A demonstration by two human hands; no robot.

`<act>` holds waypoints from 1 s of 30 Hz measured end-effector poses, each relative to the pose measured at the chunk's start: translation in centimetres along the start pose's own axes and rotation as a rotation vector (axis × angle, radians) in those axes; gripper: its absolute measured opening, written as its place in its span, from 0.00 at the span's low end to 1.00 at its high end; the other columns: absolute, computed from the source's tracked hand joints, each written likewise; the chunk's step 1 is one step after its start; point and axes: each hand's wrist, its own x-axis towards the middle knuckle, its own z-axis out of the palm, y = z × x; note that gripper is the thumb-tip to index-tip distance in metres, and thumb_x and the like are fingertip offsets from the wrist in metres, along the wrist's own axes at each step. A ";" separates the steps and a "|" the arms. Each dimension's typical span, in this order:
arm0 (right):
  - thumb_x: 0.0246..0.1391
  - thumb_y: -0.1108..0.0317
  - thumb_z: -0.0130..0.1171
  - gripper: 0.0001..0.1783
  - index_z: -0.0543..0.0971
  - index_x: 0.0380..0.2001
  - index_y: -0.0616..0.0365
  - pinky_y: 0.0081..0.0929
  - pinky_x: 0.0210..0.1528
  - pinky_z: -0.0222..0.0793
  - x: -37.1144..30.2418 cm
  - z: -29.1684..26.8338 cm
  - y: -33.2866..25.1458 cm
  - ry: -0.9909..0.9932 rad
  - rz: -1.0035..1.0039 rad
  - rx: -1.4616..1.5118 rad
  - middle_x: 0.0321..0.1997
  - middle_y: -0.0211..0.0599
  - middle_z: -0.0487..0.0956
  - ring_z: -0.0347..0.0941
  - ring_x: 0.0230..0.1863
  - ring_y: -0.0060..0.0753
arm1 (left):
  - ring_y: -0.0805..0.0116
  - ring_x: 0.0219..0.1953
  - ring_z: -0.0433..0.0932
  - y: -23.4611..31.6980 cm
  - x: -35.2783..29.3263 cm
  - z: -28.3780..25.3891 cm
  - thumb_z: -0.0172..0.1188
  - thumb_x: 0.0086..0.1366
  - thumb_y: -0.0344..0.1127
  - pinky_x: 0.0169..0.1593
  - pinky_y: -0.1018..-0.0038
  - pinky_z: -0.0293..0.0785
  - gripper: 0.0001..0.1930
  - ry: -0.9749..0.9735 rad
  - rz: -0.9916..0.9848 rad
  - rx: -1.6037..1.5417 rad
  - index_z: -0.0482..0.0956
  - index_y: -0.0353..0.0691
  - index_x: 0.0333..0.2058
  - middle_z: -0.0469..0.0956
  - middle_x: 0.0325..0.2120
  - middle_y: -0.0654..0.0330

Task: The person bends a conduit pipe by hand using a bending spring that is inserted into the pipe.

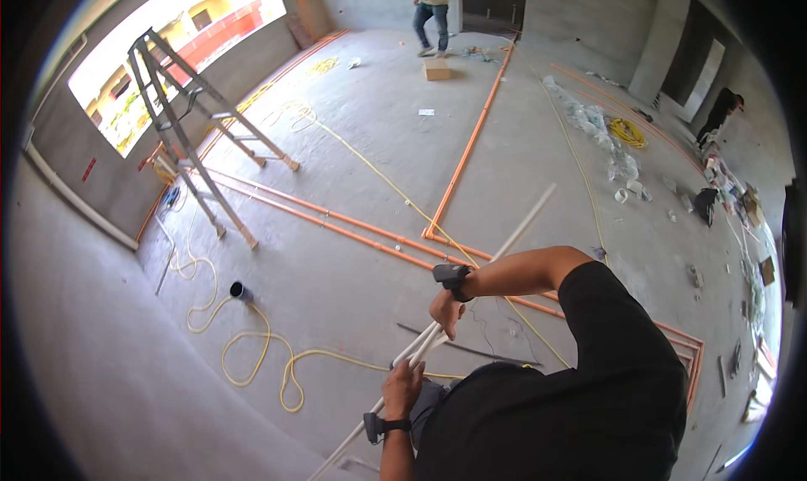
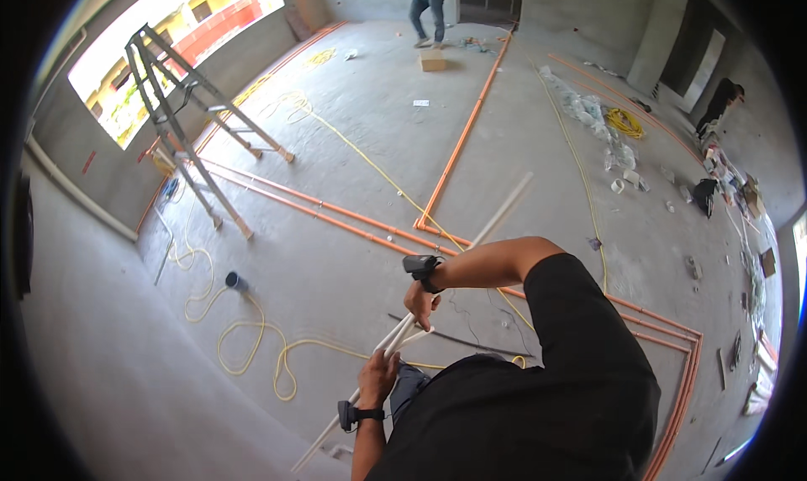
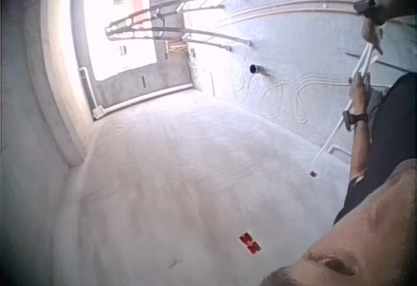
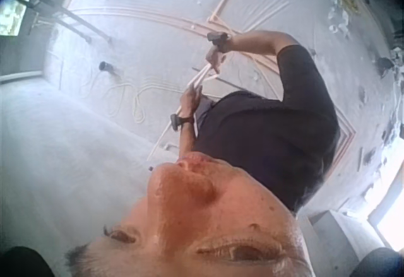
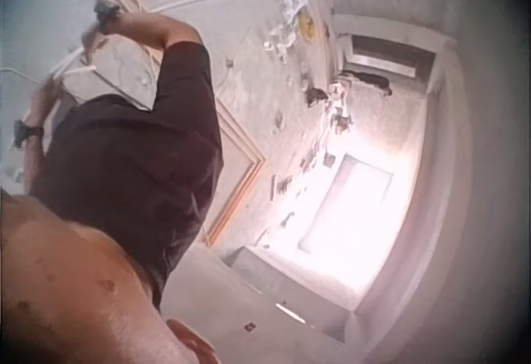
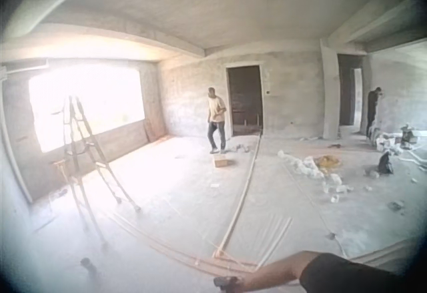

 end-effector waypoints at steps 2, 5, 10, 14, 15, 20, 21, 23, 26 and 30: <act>0.42 0.51 0.70 0.23 0.73 0.15 0.57 0.29 0.17 0.62 0.2 -0.9 2.6 0.047 -0.004 0.115 0.13 0.33 0.69 0.67 0.14 0.29 | 0.44 0.33 0.79 -2.8 1.9 -1.6 0.59 0.64 0.49 0.34 0.53 0.73 0.16 0.007 0.055 0.067 0.74 0.41 0.35 0.79 0.29 0.50; 0.40 0.52 0.72 0.23 0.74 0.17 0.59 0.29 0.17 0.61 -0.3 -2.1 4.3 0.032 0.069 0.299 0.14 0.32 0.67 0.64 0.15 0.28 | 0.46 0.30 0.78 -6.7 5.8 -4.1 0.61 0.63 0.49 0.31 0.54 0.71 0.17 0.070 0.161 0.157 0.71 0.41 0.28 0.77 0.26 0.52; 0.39 0.54 0.72 0.21 0.75 0.17 0.59 0.32 0.17 0.60 0.7 -4.2 6.1 0.139 0.151 0.407 0.14 0.32 0.67 0.63 0.15 0.29 | 0.49 0.27 0.78 -10.0 14.3 -8.1 0.62 0.62 0.51 0.30 0.56 0.72 0.19 0.074 0.361 0.163 0.72 0.41 0.26 0.77 0.23 0.54; 0.39 0.57 0.67 0.19 0.74 0.14 0.62 0.40 0.20 0.64 2.6 -3.0 8.4 0.404 0.045 0.083 0.11 0.42 0.69 0.68 0.15 0.41 | 0.46 0.25 0.79 -8.9 18.6 -10.9 0.59 0.62 0.58 0.29 0.53 0.73 0.24 -0.124 0.371 0.221 0.73 0.41 0.22 0.78 0.18 0.51; 0.39 0.57 0.67 0.19 0.74 0.14 0.62 0.40 0.20 0.64 2.5 -2.7 8.8 0.407 0.045 0.091 0.11 0.42 0.69 0.68 0.15 0.41 | 0.45 0.25 0.79 -9.0 19.3 -11.4 0.58 0.63 0.60 0.29 0.52 0.74 0.26 -0.197 0.388 0.245 0.75 0.40 0.22 0.79 0.19 0.49; 0.40 0.61 0.59 0.12 0.80 0.19 0.60 0.46 0.28 0.72 -4.3 -5.3 10.1 0.678 0.265 -0.009 0.20 0.48 0.78 0.77 0.26 0.54 | 0.42 0.27 0.79 -14.6 22.5 -13.2 0.54 0.64 0.64 0.31 0.52 0.74 0.31 -0.348 0.211 0.275 0.80 0.37 0.23 0.79 0.21 0.44; 0.40 0.59 0.61 0.12 0.81 0.21 0.59 0.45 0.29 0.74 -4.5 -4.9 11.9 0.622 0.380 -0.041 0.22 0.47 0.79 0.78 0.26 0.53 | 0.41 0.28 0.79 -16.3 23.3 -13.8 0.53 0.64 0.65 0.32 0.52 0.74 0.32 -0.336 0.121 0.222 0.81 0.36 0.24 0.79 0.21 0.43; 0.41 0.54 0.62 0.17 0.84 0.25 0.57 0.45 0.32 0.75 -6.2 -7.1 10.9 0.738 0.476 0.115 0.24 0.48 0.80 0.79 0.28 0.52 | 0.39 0.28 0.79 -20.7 23.4 -13.7 0.52 0.64 0.65 0.32 0.52 0.75 0.32 -0.207 0.026 0.305 0.82 0.36 0.25 0.78 0.20 0.42; 0.42 0.49 0.63 0.21 0.85 0.26 0.59 0.44 0.40 0.75 -4.4 -5.7 15.2 0.864 0.512 0.154 0.27 0.51 0.80 0.78 0.34 0.53 | 0.38 0.32 0.79 -20.0 24.2 -15.0 0.49 0.65 0.67 0.36 0.51 0.74 0.34 -0.151 -0.158 0.254 0.82 0.36 0.28 0.79 0.24 0.41; 0.43 0.50 0.63 0.23 0.84 0.26 0.63 0.44 0.47 0.73 -1.2 -5.7 16.0 0.931 0.450 0.231 0.34 0.58 0.79 0.76 0.40 0.56 | 0.38 0.37 0.79 -21.8 20.8 -13.8 0.45 0.65 0.68 0.41 0.48 0.73 0.36 -0.066 -0.469 0.148 0.82 0.35 0.32 0.80 0.28 0.39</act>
